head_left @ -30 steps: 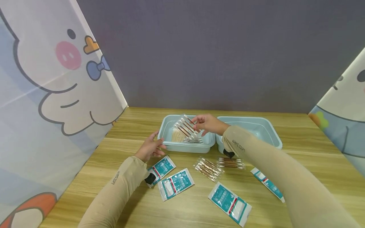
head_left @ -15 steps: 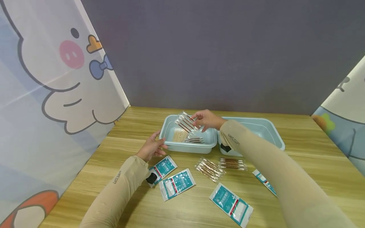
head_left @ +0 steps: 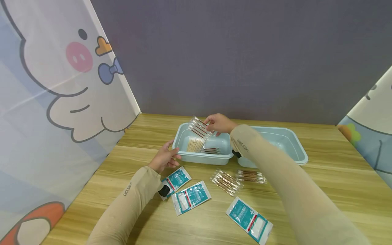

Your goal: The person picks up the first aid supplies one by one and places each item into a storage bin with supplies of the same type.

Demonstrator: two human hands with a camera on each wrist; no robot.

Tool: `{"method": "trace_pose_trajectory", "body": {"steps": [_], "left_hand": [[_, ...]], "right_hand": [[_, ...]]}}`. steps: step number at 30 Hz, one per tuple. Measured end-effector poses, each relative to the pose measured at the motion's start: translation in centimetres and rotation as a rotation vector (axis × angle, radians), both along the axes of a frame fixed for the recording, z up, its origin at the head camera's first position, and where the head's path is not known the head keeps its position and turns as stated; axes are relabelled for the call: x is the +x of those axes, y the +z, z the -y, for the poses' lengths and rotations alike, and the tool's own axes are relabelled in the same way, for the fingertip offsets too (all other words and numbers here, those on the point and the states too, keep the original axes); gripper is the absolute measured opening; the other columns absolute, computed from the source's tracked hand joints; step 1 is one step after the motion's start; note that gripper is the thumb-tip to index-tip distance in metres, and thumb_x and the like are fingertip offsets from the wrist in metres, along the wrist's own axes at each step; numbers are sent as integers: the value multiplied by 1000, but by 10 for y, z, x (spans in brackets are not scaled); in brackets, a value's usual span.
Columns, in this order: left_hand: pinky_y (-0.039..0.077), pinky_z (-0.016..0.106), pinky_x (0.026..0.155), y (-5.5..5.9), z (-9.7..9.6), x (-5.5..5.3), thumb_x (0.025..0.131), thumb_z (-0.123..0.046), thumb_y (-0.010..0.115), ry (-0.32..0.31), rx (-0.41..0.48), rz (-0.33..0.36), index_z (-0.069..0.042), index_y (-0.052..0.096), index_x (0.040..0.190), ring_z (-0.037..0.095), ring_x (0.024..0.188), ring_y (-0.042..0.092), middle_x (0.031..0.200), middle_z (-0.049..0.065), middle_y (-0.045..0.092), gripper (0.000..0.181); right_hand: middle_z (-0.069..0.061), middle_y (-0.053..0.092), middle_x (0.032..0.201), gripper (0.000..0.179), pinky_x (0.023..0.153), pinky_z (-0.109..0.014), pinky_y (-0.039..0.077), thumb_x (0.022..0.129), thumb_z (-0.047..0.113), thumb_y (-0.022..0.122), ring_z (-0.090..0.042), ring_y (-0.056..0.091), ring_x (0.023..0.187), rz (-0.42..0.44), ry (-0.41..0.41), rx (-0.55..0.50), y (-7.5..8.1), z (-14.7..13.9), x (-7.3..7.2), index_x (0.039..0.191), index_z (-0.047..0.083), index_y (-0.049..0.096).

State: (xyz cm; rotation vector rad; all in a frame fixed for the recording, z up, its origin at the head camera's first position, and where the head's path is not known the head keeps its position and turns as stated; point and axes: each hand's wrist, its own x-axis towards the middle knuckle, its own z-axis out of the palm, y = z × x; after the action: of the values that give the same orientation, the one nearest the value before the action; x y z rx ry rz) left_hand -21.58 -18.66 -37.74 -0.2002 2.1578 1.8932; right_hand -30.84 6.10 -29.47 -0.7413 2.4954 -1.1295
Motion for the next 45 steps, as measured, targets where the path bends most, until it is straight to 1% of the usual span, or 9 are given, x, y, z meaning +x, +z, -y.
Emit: {"method": "trace_pose_trajectory", "body": {"steps": [3,8,11,15,26,31,34,38,45], "left_hand": [[48,25,46,0,-1,0,103,-17,46,1,0,1,-17,18,153,10,43,56,70,6,64,57],[48,25,45,-1,-3,0,103,-18,45,7,0,3,-17,18,153,10,43,56,69,5,64,57],[48,25,45,-1,-3,-1,103,-17,45,13,0,-1,-17,18,153,10,42,55,69,5,64,57],[48,25,46,0,-2,-1,103,-18,46,13,-6,0,-16,19,153,10,43,55,70,6,64,57],[48,25,45,0,0,0,103,-18,46,18,-5,-3,-17,18,153,10,43,55,68,5,64,58],[48,25,46,1,-1,1,103,-17,46,16,-1,-5,-16,18,153,10,43,55,68,4,64,58],[48,25,46,1,-2,2,103,-17,46,18,-5,-4,-17,18,153,10,43,55,68,4,64,58],[48,25,46,1,-2,1,103,-18,47,17,-10,-5,-17,19,153,10,43,55,68,4,64,58],[48,26,46,-1,-3,1,102,-17,48,20,-25,-9,-17,20,153,11,43,55,70,6,65,58]], "right_hand": [[-8,67,87,25,62,-39,55,94,7,59,-16,60,72,-75,15,71,2,6,-2,117,3,64],[-8,69,89,23,56,-29,50,94,10,60,-16,57,67,-122,28,137,5,15,-5,116,6,66],[-9,70,93,24,55,-26,48,94,9,60,-16,56,66,-120,31,155,5,17,-5,116,5,66],[-11,70,98,24,54,-24,47,94,8,61,-14,56,64,-109,19,170,1,16,-9,116,5,66],[-11,70,98,25,53,-26,48,94,9,60,-15,55,63,-89,4,175,-7,18,-14,118,5,65],[-11,70,100,25,53,-25,48,94,10,61,-18,59,69,-80,8,191,-9,18,-14,118,4,65],[-11,70,99,26,54,-28,51,94,10,61,-19,61,71,-86,13,208,-11,19,-13,119,4,65],[-8,69,92,26,54,-29,51,94,10,61,-16,59,68,-92,20,220,-14,19,-15,118,4,65],[-7,67,86,26,51,-26,48,94,6,60,-14,56,65,-73,35,244,-19,18,-17,119,3,64]]}}
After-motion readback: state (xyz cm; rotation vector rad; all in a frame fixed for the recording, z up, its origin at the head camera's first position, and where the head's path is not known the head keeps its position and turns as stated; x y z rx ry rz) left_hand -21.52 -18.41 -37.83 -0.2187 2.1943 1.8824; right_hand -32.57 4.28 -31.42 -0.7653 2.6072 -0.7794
